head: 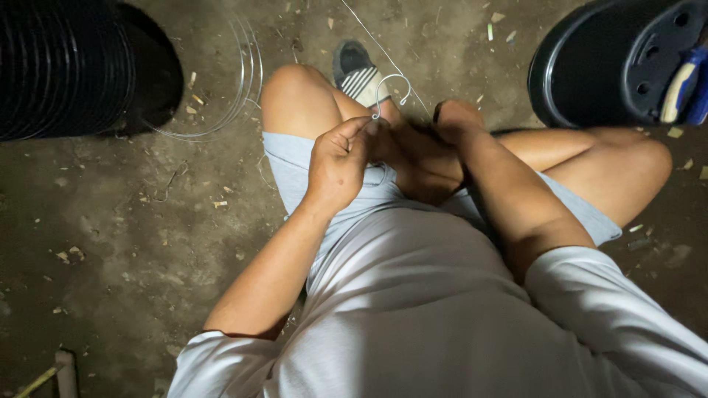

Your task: The person sits on the floor and repeatedly bends thin metal wire into hook shapes using pliers. They pick up wire segments, bend them into loops, and place the finished hooks on the floor.

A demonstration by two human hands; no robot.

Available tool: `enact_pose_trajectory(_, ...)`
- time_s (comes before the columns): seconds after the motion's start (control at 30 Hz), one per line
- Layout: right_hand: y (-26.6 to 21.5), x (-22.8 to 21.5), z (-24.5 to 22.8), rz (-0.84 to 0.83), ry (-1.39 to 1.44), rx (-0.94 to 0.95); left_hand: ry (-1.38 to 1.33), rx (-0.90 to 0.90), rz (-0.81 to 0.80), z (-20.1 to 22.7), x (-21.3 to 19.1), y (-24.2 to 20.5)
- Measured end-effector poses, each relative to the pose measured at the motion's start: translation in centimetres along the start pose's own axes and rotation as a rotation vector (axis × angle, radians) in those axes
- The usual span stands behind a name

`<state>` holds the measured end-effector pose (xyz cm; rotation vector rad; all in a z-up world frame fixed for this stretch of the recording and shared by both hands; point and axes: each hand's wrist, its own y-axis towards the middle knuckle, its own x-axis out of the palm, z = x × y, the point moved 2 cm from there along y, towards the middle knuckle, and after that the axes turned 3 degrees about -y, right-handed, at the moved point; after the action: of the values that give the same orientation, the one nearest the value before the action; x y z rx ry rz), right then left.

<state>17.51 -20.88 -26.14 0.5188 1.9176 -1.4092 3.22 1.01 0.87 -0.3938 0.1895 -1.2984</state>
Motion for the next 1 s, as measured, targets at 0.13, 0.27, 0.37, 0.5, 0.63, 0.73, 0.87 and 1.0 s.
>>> enact_pose_trajectory(0.13, 0.5, 0.3, -0.2, 0.048, 0.013, -0.075, 0.149, 0.142, 0.071, 0.9, -0.1, -0.3)
enact_pose_trajectory(0.27, -0.3, -0.3, -0.4, 0.079, 0.159, -0.086, 0.125, 0.196, 0.104, 1.4, -0.2, -0.5)
enact_pose_trajectory(0.37, -2.0, -2.0, -0.4, 0.189, 0.270, -0.194, 0.158, 0.212, 0.132, 2.0, -0.6, -0.4)
enact_pose_trajectory(0.5, -5.2, -5.0, -0.6, 0.236, 0.652, -0.338, 0.134, 0.227, 0.135, 3.1, -1.0, -0.2)
enact_pose_trajectory(0.63, -9.8, -8.6, -1.0, 0.015, 1.022, -0.444, 0.181, 0.288, 0.126, 4.4, -1.2, 0.1)
enact_pose_trajectory(0.73, -14.4, -11.5, -1.8, -0.055, 1.186, -0.542, 0.159, 0.355, 0.090, 5.5, -0.7, 0.2)
enact_pose_trajectory(0.87, -20.8, -14.9, -2.4, -0.024, 1.255, -0.674, 0.186, 0.406, 0.022, 6.9, 0.3, 0.3)
enact_pose_trajectory(1.0, -24.6, -17.2, -3.2, 0.240, 1.335, -0.671, 0.251, 0.382, -0.038, 8.6, 1.8, 0.6)
